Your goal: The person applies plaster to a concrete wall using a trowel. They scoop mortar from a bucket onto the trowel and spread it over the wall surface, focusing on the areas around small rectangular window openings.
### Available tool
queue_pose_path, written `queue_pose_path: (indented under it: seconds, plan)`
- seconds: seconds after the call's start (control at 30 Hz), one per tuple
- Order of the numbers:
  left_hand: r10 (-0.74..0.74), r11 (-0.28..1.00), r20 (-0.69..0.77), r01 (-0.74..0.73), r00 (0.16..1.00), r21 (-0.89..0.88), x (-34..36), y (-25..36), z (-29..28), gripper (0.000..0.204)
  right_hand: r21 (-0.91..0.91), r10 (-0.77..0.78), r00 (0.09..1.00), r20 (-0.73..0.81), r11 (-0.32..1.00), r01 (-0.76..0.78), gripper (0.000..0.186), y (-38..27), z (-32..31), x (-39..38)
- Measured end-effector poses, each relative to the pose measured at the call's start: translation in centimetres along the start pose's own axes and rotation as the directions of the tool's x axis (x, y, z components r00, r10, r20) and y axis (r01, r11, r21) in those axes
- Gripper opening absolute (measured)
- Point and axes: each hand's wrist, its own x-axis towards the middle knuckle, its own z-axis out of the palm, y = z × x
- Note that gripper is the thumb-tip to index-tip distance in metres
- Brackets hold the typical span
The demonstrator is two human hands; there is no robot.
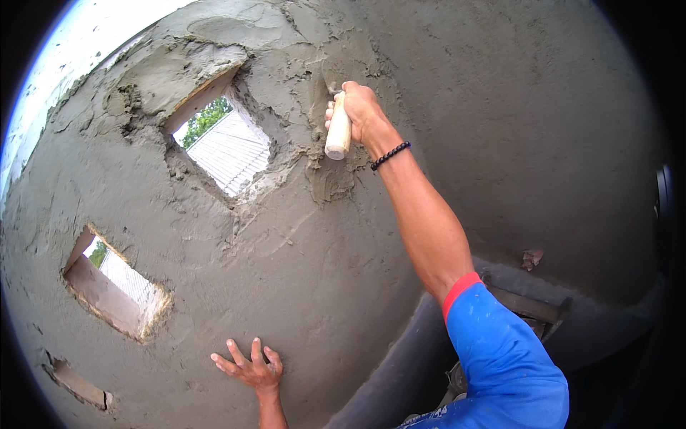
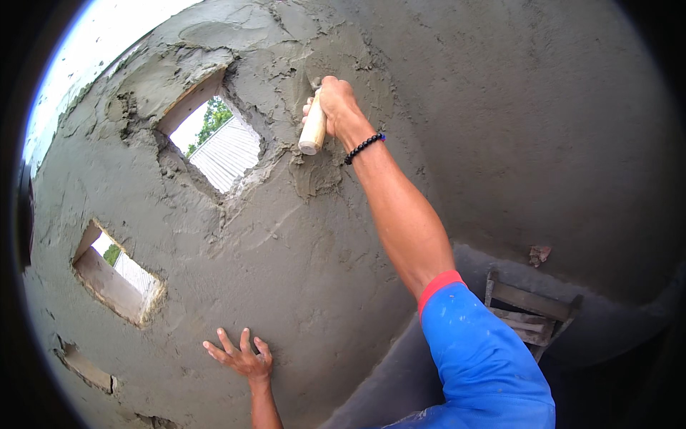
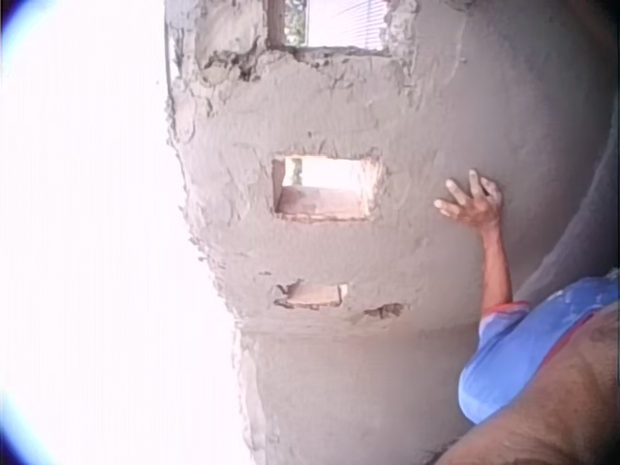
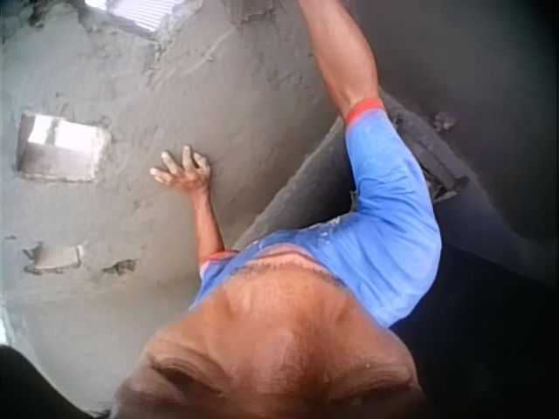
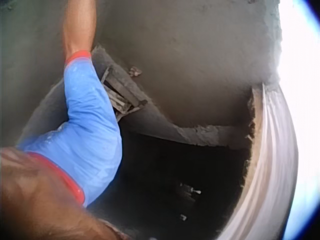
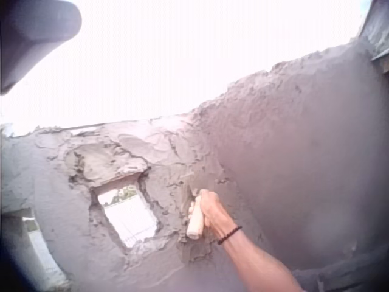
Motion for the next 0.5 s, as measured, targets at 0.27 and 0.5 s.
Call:
queue_pose_path:
  seconds: [0.27, 0.5]
  plan:
    - [-0.003, 1.000, 0.006, 0.003, 1.000, 0.009, 0.0, 0.3, 0.0, 0.024, -0.782, -0.110, 0.947, 0.303, 0.539, 0.313, 0.028, 2.4, 1.7, -6.9]
    - [0.030, 1.000, -0.030, -0.030, 0.999, -0.009, 0.2, 0.0, 0.1, 0.025, -0.870, -0.241, 0.864, 0.443, 0.119, 0.479, 0.031, 8.5, -6.8, -10.8]
